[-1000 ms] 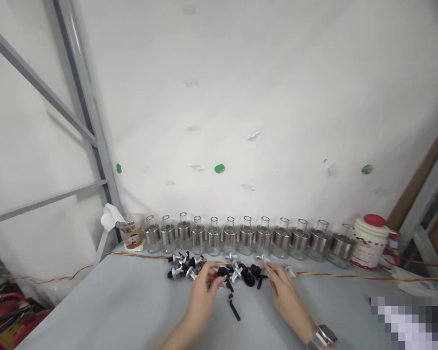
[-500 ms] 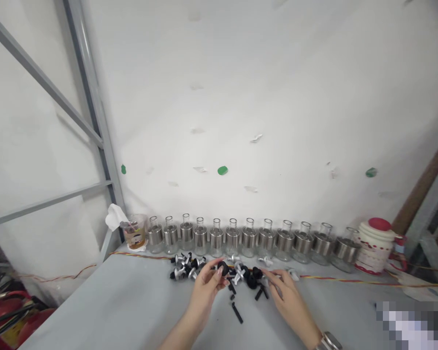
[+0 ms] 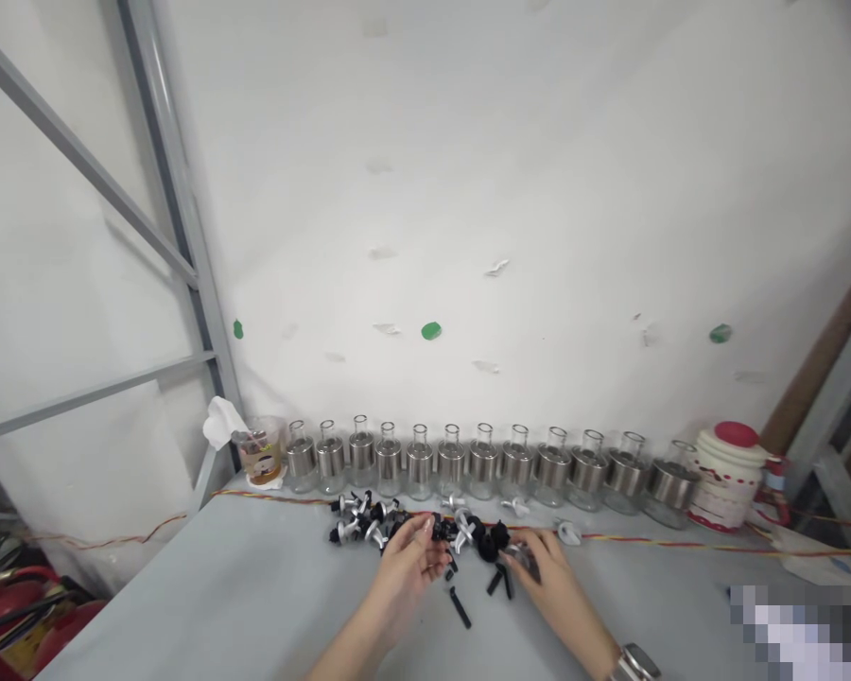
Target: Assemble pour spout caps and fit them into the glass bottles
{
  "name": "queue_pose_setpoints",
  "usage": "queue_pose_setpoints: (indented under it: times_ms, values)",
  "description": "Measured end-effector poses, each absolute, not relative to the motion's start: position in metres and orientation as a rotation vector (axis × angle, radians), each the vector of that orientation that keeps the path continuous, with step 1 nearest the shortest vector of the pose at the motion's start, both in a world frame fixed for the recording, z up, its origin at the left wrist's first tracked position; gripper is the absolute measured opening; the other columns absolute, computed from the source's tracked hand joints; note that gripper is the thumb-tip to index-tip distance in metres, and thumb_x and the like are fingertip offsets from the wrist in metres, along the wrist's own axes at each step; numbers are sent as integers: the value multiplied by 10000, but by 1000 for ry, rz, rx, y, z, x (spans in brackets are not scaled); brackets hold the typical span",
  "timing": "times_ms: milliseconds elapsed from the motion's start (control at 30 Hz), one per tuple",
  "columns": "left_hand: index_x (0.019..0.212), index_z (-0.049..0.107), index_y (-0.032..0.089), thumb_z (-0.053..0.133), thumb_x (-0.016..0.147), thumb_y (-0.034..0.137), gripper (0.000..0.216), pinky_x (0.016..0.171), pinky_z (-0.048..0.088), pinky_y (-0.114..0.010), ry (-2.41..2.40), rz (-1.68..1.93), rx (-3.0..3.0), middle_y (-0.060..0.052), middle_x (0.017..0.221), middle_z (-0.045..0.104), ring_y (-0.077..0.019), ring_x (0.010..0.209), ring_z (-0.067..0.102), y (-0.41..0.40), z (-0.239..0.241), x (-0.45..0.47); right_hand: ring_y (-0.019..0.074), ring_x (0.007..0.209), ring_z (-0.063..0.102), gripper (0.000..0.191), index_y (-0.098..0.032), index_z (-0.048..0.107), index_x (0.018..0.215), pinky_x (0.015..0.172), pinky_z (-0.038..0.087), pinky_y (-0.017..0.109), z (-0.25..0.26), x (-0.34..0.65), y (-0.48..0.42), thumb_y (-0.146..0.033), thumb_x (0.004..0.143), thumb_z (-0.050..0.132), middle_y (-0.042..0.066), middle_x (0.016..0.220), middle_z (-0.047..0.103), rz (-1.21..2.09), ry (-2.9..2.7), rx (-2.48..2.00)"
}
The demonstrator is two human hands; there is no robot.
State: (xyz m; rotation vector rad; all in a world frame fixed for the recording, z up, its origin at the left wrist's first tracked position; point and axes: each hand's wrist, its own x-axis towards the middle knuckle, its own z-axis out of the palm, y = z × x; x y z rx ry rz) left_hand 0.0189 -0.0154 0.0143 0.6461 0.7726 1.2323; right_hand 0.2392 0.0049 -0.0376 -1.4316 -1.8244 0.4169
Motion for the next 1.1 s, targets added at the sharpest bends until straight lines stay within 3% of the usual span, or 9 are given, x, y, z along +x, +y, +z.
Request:
queue_pose_setpoints:
  times_ms: [233, 367, 600, 900, 1100]
  values:
    - [881, 556, 150, 786, 515, 356, 478, 588, 406, -222, 846, 1224, 699, -6, 630, 625, -102, 561, 585, -13, 3, 21, 198, 979, 520, 343, -193, 532, 1042, 916, 394, 340, -49, 243, 10, -165, 721, 416, 69, 1017, 515, 356, -1716, -1429]
    - [855, 561, 149, 795, 496, 352, 474, 581, 399, -214, 872, 1207, 714, 19, 599, 601, -91, 542, 573, -10, -2, 20, 195, 989, 525, 369, -186, 535, 1072, 929, 386, 330, -48, 244, 10, -202, 723, 414, 70, 1027, 527, 375, -1711, -1437]
    - [743, 572, 135, 715, 572, 461, 395, 527, 348, -201, 898, 1147, 739, 2, 573, 603, -87, 497, 548, -9, -1, 20, 204, 974, 549, 491, -157, 410, 1218, 867, 437, 333, -30, 241, 4, -309, 751, 421, 97, 1106, 544, 502, -1552, -1403]
    - [746, 557, 139, 692, 591, 480, 398, 525, 318, -195, 952, 1110, 781, 13, 576, 593, -75, 488, 526, -10, 1, 18, 165, 704, 588, 514, -196, 405, 1232, 688, 488, 281, -24, 239, 1, -354, 749, 484, 13, 789, 596, 563, -1455, -1355]
    - [764, 562, 135, 678, 609, 487, 401, 508, 294, -186, 978, 1099, 816, 16, 575, 586, -69, 480, 517, -7, -4, 19, 182, 749, 598, 480, -195, 483, 1181, 675, 491, 275, -24, 238, 0, -373, 735, 490, 46, 944, 628, 571, -1464, -1363]
